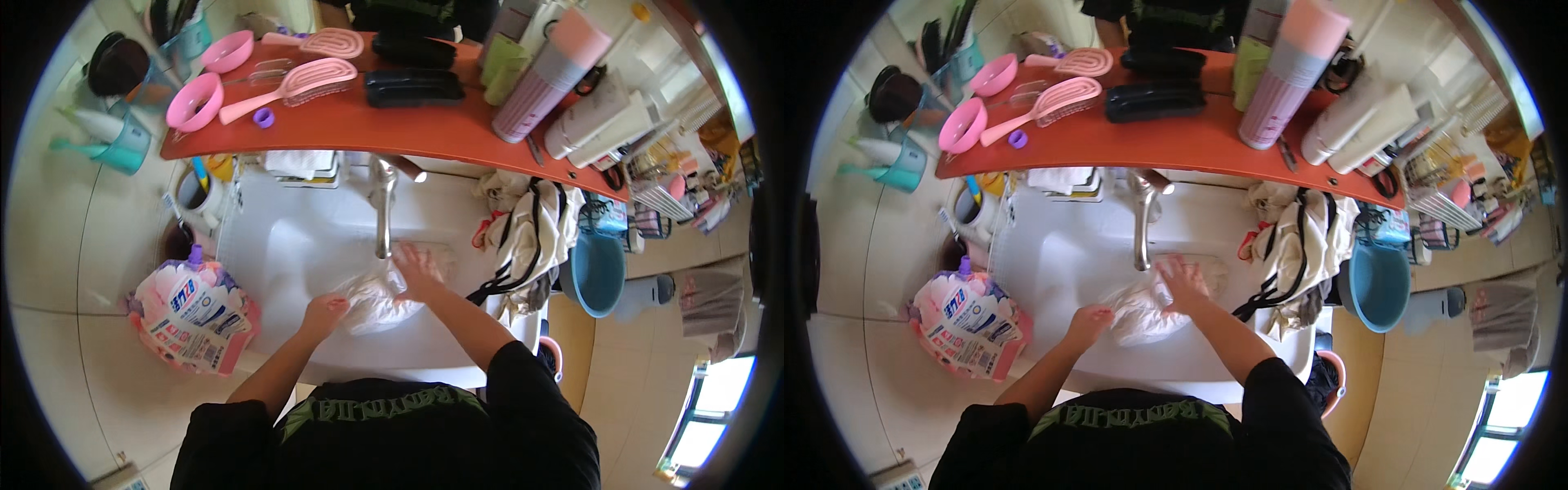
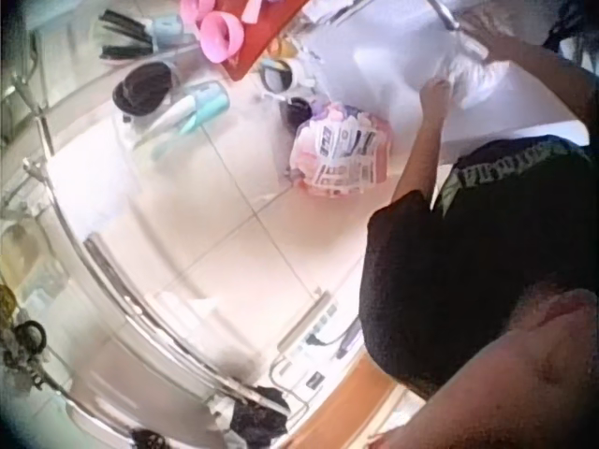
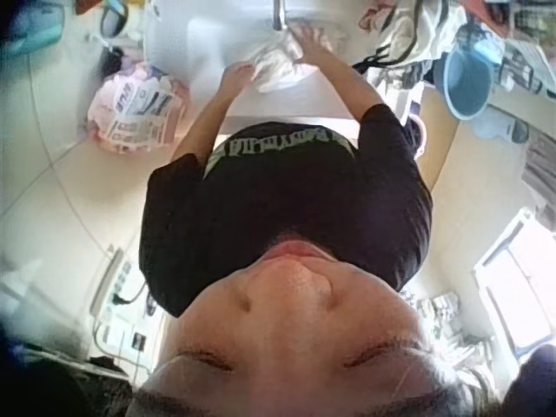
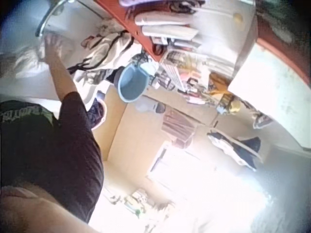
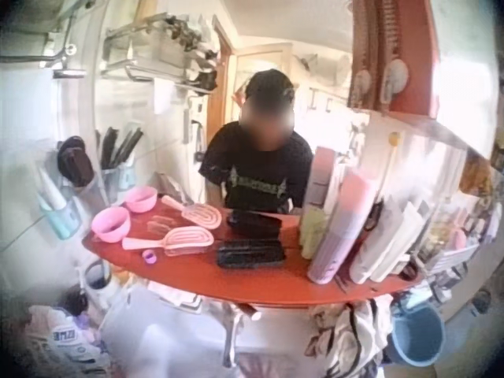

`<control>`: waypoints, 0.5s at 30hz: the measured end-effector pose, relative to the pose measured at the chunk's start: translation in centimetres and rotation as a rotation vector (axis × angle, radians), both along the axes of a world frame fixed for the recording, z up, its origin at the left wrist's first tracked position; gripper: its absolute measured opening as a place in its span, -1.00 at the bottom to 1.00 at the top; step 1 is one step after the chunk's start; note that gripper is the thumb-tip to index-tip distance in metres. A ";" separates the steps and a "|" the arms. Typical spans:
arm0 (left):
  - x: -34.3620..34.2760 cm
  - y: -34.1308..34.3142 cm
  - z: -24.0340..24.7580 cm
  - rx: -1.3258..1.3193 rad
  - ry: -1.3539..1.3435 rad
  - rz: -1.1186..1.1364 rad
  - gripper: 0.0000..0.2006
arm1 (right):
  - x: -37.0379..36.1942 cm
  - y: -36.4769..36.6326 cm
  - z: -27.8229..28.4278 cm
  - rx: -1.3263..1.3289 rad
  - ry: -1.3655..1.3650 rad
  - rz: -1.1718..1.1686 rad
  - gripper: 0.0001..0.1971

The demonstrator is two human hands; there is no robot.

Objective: The person washes several items of clothing by hand in a sink, using a cleaning product from a pink bag, scrubbing the fabric against itself, and then placing the items into a bucket.

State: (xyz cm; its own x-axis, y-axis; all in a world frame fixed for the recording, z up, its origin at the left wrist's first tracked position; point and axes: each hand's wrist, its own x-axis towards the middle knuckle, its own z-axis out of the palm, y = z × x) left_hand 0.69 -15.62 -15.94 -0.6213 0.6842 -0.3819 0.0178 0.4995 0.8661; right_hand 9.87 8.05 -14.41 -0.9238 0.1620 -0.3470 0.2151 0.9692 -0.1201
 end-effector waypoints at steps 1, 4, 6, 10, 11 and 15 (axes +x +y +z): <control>0.0 0.3 0.0 -0.005 0.152 -0.029 -0.58 | -0.4 0.6 0.0 -0.019 -0.075 -0.102 0.09; 0.7 0.9 -0.3 -0.116 0.517 -0.084 -0.39 | -0.5 0.8 -3.9 -0.479 -0.216 -0.357 -0.06; 0.5 1.1 -2.1 -0.248 0.580 -0.050 -0.29 | 0.9 -1.0 -5.8 -0.712 -0.129 -0.470 -0.22; -0.6 3.1 -2.8 -0.244 0.216 0.026 -0.30 | 1.7 -2.7 -3.5 -1.263 0.168 -0.719 -0.57; -1.3 3.5 -3.3 -0.174 0.025 0.045 -0.35 | 1.3 -3.1 -2.3 -1.385 0.252 -0.754 -0.59; -2.4 5.9 3.3 -0.244 0.351 0.004 -0.68 | 1.5 0.0 1.5 -0.683 0.672 -0.512 -0.66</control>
State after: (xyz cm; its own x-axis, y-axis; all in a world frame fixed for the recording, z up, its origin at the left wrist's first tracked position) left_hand -1.71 -9.69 -12.60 -0.7450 0.5973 -0.2970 0.2878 0.6895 0.6647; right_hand 11.37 8.06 -12.91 -0.8363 0.5467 0.0413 0.2636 0.4670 -0.8441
